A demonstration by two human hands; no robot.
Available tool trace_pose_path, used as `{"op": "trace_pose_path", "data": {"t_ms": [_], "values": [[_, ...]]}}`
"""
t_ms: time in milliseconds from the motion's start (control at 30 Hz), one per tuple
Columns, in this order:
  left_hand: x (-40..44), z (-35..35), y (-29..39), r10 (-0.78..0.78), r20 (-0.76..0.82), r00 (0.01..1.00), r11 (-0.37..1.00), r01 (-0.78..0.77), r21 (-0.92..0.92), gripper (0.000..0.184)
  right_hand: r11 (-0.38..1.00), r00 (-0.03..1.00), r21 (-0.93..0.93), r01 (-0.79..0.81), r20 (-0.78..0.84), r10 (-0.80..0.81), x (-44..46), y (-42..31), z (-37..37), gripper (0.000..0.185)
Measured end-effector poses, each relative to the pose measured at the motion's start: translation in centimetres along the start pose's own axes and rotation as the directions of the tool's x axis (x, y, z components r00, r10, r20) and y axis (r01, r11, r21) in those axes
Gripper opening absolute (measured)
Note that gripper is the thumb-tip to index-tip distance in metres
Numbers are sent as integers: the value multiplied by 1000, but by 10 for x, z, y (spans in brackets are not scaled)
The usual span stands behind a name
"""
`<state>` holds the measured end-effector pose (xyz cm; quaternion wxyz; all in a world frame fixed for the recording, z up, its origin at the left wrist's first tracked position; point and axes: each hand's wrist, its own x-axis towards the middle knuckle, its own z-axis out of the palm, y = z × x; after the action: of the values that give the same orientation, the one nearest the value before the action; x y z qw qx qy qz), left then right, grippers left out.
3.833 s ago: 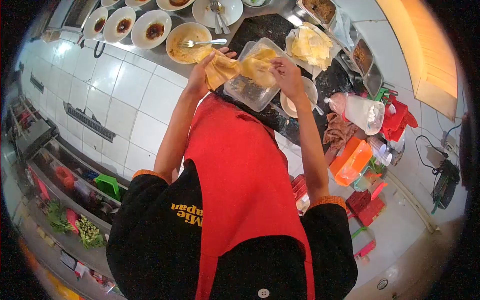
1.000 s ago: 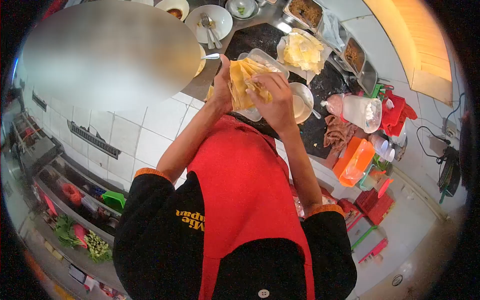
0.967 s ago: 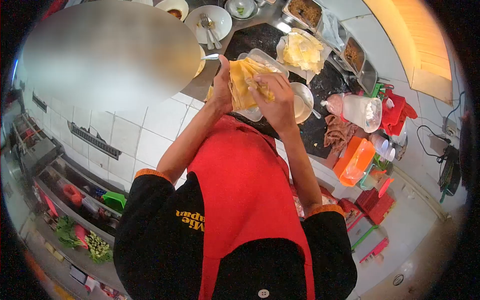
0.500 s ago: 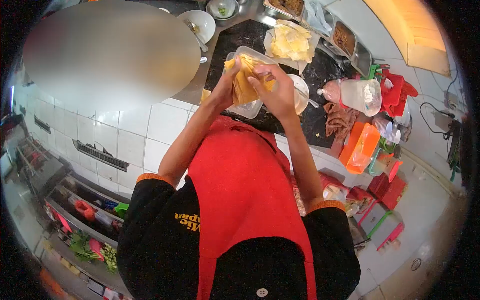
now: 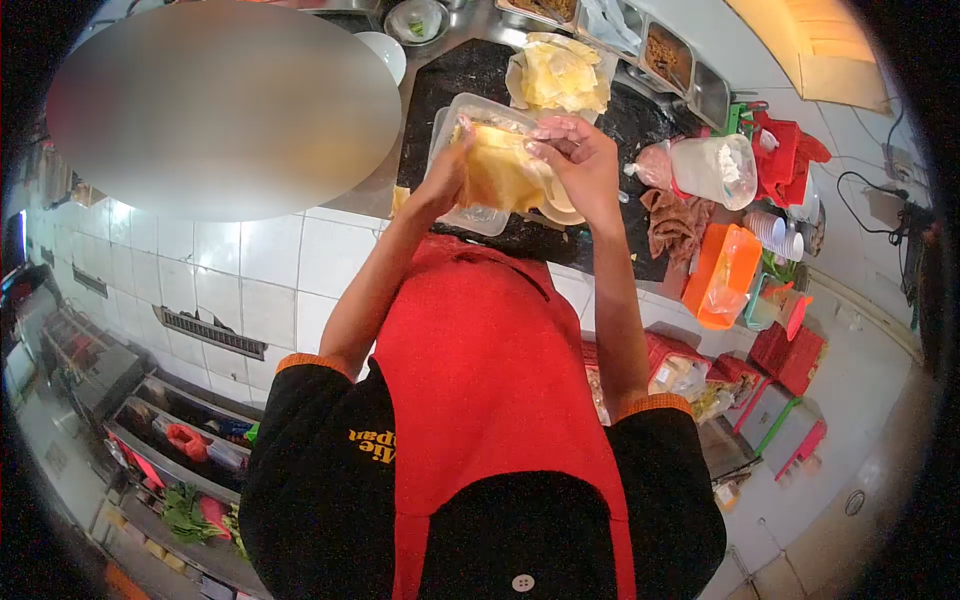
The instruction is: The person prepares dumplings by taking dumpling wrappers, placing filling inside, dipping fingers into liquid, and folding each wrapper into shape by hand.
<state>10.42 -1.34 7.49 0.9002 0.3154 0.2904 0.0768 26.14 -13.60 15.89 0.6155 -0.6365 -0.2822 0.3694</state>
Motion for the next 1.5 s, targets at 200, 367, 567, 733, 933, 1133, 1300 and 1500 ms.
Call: {"op": "trace_pose_path", "data": {"t_ms": [200, 367, 567, 733, 933, 1133, 1300, 1500], "values": [[-12, 8, 6, -170, 190, 967, 909, 228, -348, 58, 999, 998, -15, -51, -45, 51, -11, 11, 1, 30], [-15, 13, 5, -204, 69, 976, 969, 212, -130, 53, 997, 995, -20, -74, -67, 73, -20, 14, 2, 25], [-24, -4, 8, -247, -13, 969, 945, 238, -223, 48, 995, 992, -69, -70, -112, 62, -30, 46, -71, 41], [-18, -14, 2, -256, -68, 964, 942, 233, -243, 48, 331, 997, -941, -68, -72, -2, -69, 101, -82, 45], [-11, -9, -7, -143, -114, 983, 989, 147, 24, 40, 169, 997, -985, 16, 2, -79, -91, 125, -79, 45], [-17, 8, -2, 14, -5, 1000, 994, -13, 105, 39, 995, 994, -100, -6, -114, -6, -63, 49, -37, 18], [-13, 11, -3, -19, 44, 999, 992, 13, 125, 38, 993, 1000, 121, -18, 24, 15, -41, 36, -6, 41], [-20, 16, -1, -32, -61, 998, 997, 36, 63, 38, 995, 996, 82, -61, 62, 56, -39, 20, 2, 42]]}}
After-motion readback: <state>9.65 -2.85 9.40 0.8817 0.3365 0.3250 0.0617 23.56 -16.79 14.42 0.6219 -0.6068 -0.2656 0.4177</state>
